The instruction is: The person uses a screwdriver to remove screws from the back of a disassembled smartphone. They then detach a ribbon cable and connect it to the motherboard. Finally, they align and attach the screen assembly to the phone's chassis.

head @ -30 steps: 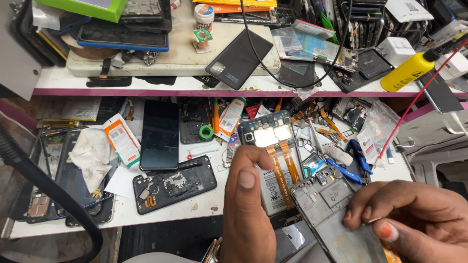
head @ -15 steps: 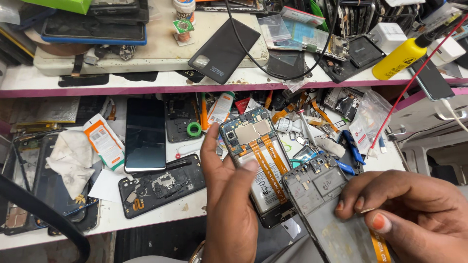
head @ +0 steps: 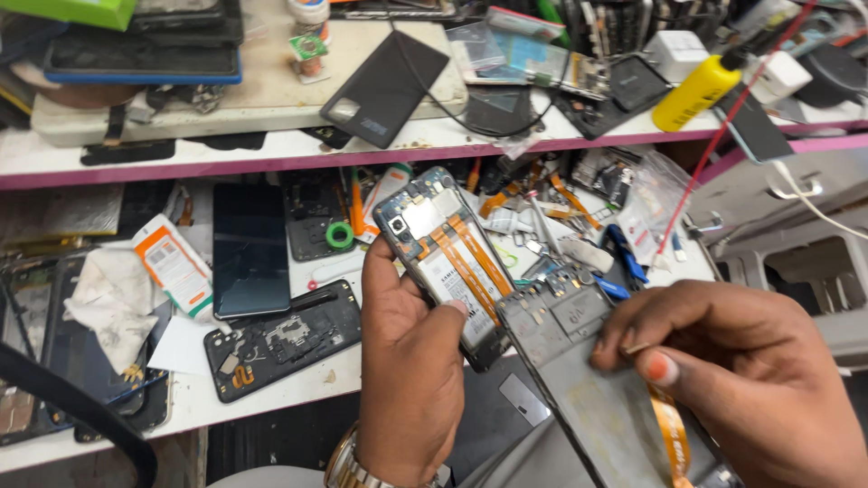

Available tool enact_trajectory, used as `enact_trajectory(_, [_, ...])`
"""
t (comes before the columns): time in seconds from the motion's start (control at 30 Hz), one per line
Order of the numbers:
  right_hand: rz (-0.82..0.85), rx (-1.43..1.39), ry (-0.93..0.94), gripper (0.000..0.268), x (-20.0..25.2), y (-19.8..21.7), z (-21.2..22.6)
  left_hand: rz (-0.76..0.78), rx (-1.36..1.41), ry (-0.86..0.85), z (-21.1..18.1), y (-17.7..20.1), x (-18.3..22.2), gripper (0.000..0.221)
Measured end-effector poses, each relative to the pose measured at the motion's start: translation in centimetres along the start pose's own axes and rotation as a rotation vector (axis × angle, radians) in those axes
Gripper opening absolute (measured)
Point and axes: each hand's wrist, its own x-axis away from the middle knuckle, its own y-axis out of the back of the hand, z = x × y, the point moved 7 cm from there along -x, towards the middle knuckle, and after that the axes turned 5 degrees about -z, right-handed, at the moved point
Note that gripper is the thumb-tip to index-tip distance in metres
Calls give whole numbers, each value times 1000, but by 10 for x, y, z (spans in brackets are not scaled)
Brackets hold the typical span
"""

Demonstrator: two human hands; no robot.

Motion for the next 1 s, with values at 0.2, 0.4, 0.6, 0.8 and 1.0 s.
enact_trajectory(0.2, [-102, 16, -2, 14, 17, -14, 28, 73, -141, -100, -12, -12, 10, 70])
enact_trajectory(0.4, [-26, 20, -149, 12, 51, -11, 21, 161, -247, -226, -34, -16, 35, 62])
enact_trajectory(0.6, [35, -58, -494, 11, 123, -18, -47, 85, -318, -92, -13, -10, 91, 71])
enact_trajectory(0.8, [132, -21, -736, 8, 191, -33, -114, 46, -241, 147, 34, 8, 142, 76])
enact_trajectory(1.0, [243, 203, -712, 5, 190, -50, -114, 143, -278, 173, 47, 1, 153, 69])
